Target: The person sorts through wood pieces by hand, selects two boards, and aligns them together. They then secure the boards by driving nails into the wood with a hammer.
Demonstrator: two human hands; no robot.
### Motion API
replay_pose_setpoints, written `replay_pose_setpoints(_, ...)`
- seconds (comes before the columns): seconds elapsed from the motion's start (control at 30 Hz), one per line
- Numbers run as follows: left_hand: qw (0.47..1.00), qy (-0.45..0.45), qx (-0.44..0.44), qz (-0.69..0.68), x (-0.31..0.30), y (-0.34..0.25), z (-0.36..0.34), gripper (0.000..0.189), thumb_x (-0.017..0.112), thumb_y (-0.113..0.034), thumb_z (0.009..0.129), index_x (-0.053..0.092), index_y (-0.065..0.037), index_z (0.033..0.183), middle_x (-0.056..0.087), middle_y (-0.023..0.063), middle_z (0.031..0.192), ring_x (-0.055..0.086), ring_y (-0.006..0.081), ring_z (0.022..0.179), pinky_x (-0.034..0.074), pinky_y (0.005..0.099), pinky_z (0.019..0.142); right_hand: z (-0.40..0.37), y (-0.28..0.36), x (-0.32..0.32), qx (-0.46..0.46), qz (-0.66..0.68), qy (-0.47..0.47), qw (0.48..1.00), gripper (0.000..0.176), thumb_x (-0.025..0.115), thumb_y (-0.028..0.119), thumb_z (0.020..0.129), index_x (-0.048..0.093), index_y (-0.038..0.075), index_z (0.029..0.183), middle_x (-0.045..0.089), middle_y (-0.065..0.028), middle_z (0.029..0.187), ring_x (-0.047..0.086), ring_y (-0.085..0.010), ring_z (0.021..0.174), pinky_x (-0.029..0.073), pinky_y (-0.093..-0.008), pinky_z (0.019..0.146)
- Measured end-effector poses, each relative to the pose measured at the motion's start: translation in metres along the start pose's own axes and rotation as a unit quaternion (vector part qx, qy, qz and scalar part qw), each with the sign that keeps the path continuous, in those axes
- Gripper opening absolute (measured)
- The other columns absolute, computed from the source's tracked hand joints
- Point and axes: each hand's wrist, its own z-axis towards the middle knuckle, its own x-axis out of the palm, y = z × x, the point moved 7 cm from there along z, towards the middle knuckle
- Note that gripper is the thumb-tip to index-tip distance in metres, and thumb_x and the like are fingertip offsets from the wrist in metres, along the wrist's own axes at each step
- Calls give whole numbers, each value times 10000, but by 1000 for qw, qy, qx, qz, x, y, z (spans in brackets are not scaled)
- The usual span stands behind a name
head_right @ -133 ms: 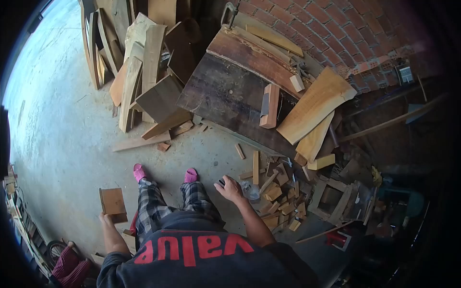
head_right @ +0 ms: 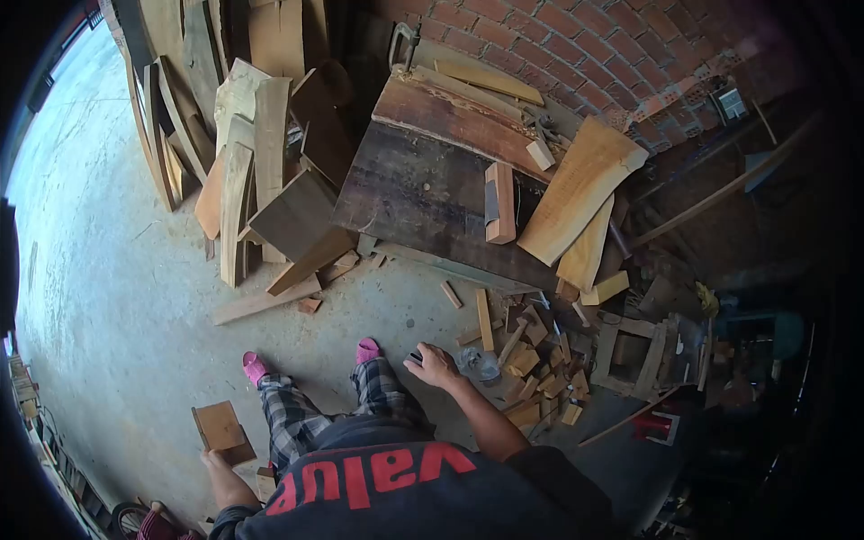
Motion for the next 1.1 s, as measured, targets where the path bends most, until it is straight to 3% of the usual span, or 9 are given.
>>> replay_pose_setpoints(0.07, 999, 10, 41, 9, 35, -95, -8, 536, 328, -366, 913, 445, -94, 1361, 471, 181, 1337, 437, 364, 1217, 398, 518, 969, 11, 49, 55, -7, 17, 54, 998, 477, 630, 423, 836, 540, -8, 1018, 621, -236, 1001, 600, -419, 945, 485, -477, 796)
replay_pose_setpoints(0.37, 993, -95, 36, -52, 38, -232, 136, 514, 382, -352, 917, 435, -84, 1352, 487, 165, 1306, 458, 343, 1167, 403, 510, 941, 32, 195, 173, 16, -111, 196, 974, 507, 619, 450, 830, 546, -18, 1013, 612, -241, 1053, 589, -412, 1005, 469, -472, 848)
replay_pose_setpoints(0.7, 928, -341, -11, -151, -140, -219, 231, 499, 443, -337, 921, 424, -72, 1342, 504, 147, 1270, 482, 320, 1112, 409, 502, 911, 108, 351, 326, 59, -139, 315, 937, 504, 620, 462, 848, 567, -8, 1021, 631, -218, 979, 623, -336, 925, 475, -409, 790)
replay_pose_setpoints(0.77, 918, -368, 7, -148, -213, -235, 297, 569, 546, -356, 874, 392, -104, 1361, 505, 153, 1259, 475, 347, 1131, 417, 545, 890, 112, 352, 356, 73, -154, 327, 929, 502, 620, 464, 851, 572, -1, 1034, 629, -207, 974, 620, -305, 904, 473, -389, 780)
replay_pose_setpoints(0.8, 892, -397, 84, -199, -245, -242, 321, 558, 581, -288, 870, 405, -31, 1333, 521, 174, 1239, 519, 373, 1088, 446, 574, 880, 117, 354, 369, 61, -153, 323, 932, 496, 617, 463, 854, 575, 7, 1044, 633, -199, 961, 621, -305, 886, 474, -389, 769)
replay_pose_setpoints(0.87, 902, -380, 158, -128, -322, -253, 383, 436, 527, -225, 898, 464, 31, 1246, 576, 176, 1167, 591, 402, 1006, 514, 546, 845, 123, 356, 386, 77, -180, 356, 914, 482, 614, 464, 859, 581, 28, 1063, 645, -178, 914, 634, -305, 850, 483, -391, 745)
replay_pose_setpoints(0.97, 881, -411, 169, -161, -345, -245, 403, 434, 521, -190, 901, 454, 82, 1232, 587, 193, 1178, 579, 380, 1078, 495, 564, 892, 126, 363, 403, 58, -195, 351, 914, 507, 614, 490, 850, 563, 10, 1004, 614, -164, 744, 627, -287, 713, 467, -395, 645)
replay_pose_setpoints(1.0, 901, -393, 120, -142, -354, -238, 410, 429, 521, -198, 906, 457, 56, 1246, 579, 179, 1203, 575, 345, 1099, 466, 558, 938, 122, 352, 407, 134, -209, 390, 887, 473, 620, 463, 859, 586, 43, 1074, 647, -171, 912, 639, -307, 859, 487, -395, 757)
replay_pose_setpoints(1.1, 927, -361, 40, -98, -370, -209, 428, 448, 527, -205, 901, 441, 13, 1283, 531, 169, 1265, 539, 308, 1153, 427, 542, 985, 126, 343, 409, 96, -201, 371, 902, 505, 619, 462, 861, 579, 23, 1107, 644, -186, 954, 636, -307, 887, 485, -392, 777)
